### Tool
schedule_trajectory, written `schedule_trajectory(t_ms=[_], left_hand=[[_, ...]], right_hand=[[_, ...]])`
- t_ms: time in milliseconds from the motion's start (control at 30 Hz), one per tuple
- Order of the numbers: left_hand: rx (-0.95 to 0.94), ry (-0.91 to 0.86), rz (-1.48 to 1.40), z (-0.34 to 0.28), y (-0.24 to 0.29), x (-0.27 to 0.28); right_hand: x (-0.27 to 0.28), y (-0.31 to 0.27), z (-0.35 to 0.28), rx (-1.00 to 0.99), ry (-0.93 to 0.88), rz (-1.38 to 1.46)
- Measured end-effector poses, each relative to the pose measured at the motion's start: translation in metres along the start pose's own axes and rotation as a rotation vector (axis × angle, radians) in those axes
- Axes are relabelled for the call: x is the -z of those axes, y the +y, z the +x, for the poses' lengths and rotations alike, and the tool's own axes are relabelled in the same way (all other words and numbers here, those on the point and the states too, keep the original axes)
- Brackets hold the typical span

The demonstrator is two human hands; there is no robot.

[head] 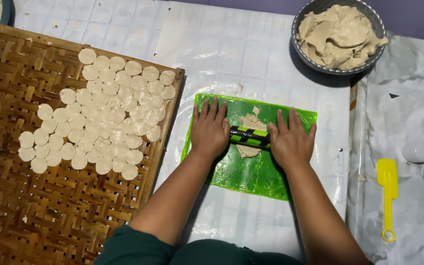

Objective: Flattening and rolling out pieces of dough on a mat using a roller and a scraper.

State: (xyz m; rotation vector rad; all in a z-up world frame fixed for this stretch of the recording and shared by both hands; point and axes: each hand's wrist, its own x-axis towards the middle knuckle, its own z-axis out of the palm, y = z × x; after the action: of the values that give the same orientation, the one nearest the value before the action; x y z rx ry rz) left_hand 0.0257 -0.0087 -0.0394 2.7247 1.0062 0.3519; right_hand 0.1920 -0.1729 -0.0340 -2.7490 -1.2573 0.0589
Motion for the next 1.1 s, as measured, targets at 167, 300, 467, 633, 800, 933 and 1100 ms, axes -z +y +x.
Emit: schedule_trajectory(t_ms=[167, 300, 467, 633, 800, 933, 1100], left_hand=[[0.079, -0.191, 0.057, 0.075, -0.002, -0.011], [0.143, -0.275, 0.069, 0.111, 0.008, -0.001], [0.111, -0.257, 0.087, 0.095, 0.009, 0.004], [0.058, -0.153, 0.07, 0.052, 0.008, 0.004], [-0.039, 0.03, 0.014, 0.003, 0.005, 0.001], [-0.059, 0.025, -0.017, -0.043, 0.006, 0.007], [-0.105, 0.128, -0.103, -0.085, 0.001, 0.002]], right_hand=[[0.022, -0.003, 0.067, -0.076, -0.131, 0.105], [0.008, 0.01, 0.106, -0.116, -0.077, 0.107], [0.006, 0.01, 0.094, -0.098, -0.052, 0.126], [0.011, 0.004, 0.054, -0.056, -0.106, 0.111], [0.004, 0.003, 0.006, 0.017, -0.018, 0.078], [0.001, 0.001, -0.038, 0.088, 0.098, 0.059], [-0.004, -0.003, -0.084, 0.129, 0.193, 0.106]])
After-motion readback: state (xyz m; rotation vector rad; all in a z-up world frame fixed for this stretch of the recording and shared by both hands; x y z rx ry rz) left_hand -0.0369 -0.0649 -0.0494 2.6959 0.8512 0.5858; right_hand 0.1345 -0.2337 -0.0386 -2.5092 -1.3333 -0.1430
